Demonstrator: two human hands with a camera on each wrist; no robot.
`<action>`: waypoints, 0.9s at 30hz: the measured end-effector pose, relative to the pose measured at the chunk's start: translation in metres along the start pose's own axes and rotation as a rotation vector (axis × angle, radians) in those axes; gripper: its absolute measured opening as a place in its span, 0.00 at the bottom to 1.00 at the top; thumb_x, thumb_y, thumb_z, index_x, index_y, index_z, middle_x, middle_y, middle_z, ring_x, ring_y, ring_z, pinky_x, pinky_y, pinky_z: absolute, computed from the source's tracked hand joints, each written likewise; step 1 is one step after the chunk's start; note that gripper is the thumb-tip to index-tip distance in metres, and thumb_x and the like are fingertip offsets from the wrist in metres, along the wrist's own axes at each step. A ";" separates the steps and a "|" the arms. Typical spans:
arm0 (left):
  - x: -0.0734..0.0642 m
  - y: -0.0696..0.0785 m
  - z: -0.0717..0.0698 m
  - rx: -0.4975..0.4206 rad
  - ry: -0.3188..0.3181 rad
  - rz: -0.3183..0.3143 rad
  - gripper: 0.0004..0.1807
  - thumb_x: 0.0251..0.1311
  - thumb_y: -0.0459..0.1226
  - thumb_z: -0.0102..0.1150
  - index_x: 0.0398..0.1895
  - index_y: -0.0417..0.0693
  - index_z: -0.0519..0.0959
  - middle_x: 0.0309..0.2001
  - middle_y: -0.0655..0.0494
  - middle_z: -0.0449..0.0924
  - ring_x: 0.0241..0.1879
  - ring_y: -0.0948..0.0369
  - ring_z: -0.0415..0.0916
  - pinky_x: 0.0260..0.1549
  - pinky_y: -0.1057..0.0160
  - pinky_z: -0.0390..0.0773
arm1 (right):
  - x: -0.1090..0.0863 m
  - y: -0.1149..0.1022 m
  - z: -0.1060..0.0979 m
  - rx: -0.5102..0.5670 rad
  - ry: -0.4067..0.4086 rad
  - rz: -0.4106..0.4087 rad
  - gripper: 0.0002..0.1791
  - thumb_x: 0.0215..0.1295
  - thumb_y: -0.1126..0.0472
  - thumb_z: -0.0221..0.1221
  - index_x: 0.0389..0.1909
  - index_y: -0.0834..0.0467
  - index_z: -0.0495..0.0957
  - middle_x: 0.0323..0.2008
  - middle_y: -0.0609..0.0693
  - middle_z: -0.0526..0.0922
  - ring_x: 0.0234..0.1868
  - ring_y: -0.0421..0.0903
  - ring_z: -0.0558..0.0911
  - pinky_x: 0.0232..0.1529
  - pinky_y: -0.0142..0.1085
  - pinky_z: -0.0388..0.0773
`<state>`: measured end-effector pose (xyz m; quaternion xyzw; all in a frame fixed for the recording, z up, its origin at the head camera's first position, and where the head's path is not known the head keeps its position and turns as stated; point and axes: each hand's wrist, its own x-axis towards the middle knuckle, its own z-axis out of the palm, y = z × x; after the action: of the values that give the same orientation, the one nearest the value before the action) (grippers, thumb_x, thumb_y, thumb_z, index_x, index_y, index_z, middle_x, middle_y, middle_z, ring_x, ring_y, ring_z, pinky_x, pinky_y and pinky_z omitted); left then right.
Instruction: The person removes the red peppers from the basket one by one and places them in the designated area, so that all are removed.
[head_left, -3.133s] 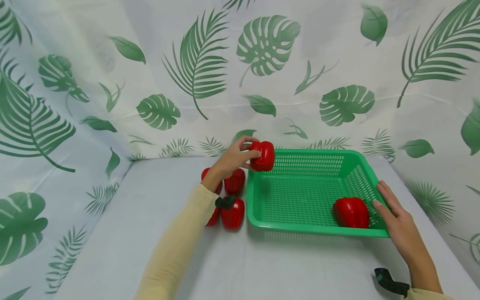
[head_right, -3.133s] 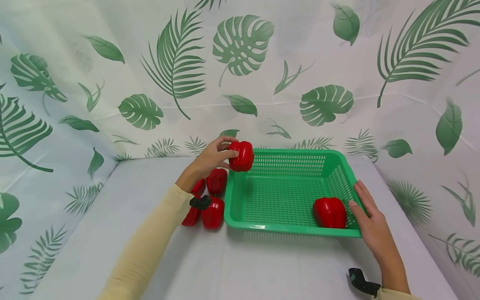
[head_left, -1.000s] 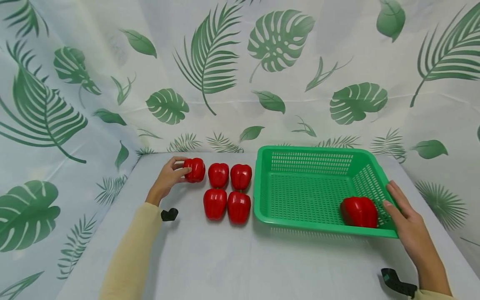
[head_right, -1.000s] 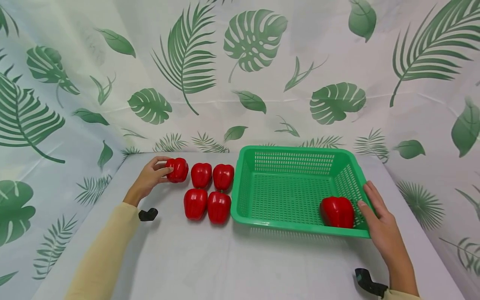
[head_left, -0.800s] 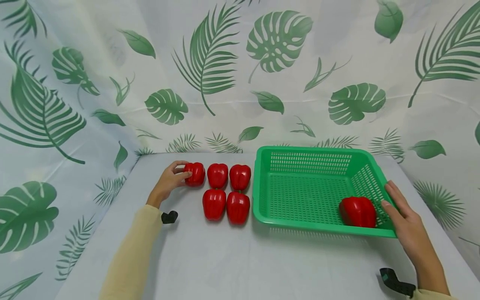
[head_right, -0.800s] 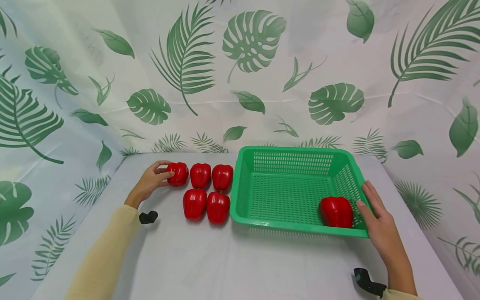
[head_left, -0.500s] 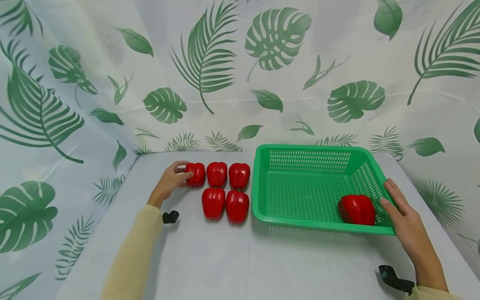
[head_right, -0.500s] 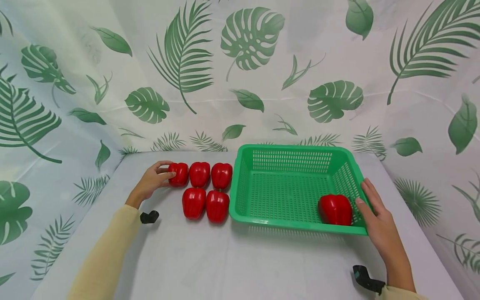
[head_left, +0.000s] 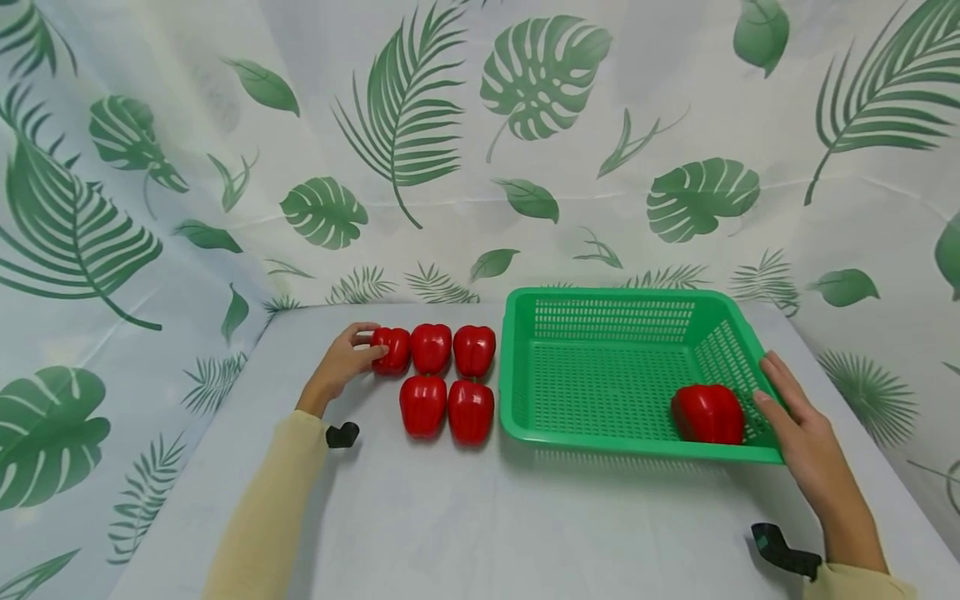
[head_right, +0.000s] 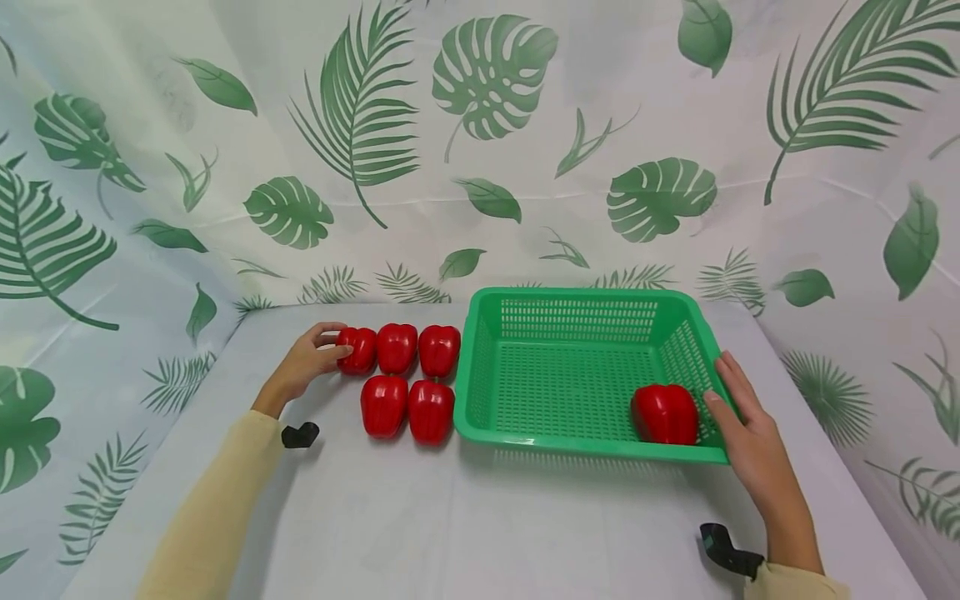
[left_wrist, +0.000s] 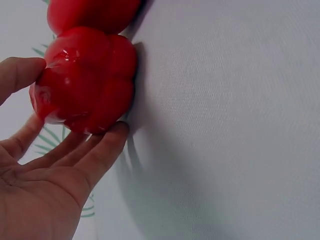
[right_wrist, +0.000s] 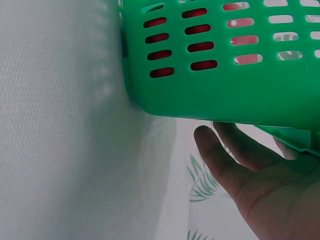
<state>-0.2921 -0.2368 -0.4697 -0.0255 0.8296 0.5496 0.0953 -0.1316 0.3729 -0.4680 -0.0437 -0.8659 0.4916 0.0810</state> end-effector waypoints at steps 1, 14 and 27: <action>-0.001 0.000 0.000 -0.005 -0.005 0.001 0.32 0.77 0.37 0.59 0.79 0.40 0.63 0.76 0.33 0.63 0.69 0.39 0.70 0.66 0.43 0.77 | 0.000 0.000 0.000 0.002 -0.001 -0.002 0.36 0.89 0.50 0.43 0.88 0.51 0.43 0.86 0.39 0.36 0.85 0.40 0.31 0.71 0.79 0.32; 0.002 0.013 0.001 0.052 0.102 0.066 0.44 0.78 0.48 0.55 0.89 0.50 0.47 0.85 0.40 0.48 0.84 0.42 0.45 0.76 0.33 0.53 | 0.003 -0.004 0.001 0.018 -0.011 -0.007 0.36 0.88 0.49 0.43 0.88 0.50 0.43 0.87 0.40 0.36 0.85 0.41 0.31 0.71 0.79 0.33; 0.002 0.077 0.039 -0.018 0.089 0.300 0.46 0.80 0.46 0.54 0.90 0.57 0.39 0.88 0.52 0.40 0.85 0.54 0.39 0.81 0.46 0.46 | 0.002 -0.003 -0.001 0.007 -0.003 0.005 0.36 0.88 0.48 0.43 0.88 0.50 0.43 0.87 0.42 0.36 0.85 0.47 0.31 0.70 0.80 0.35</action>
<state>-0.3004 -0.1706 -0.4145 0.0738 0.8226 0.5633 -0.0251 -0.1330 0.3729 -0.4647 -0.0450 -0.8641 0.4951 0.0786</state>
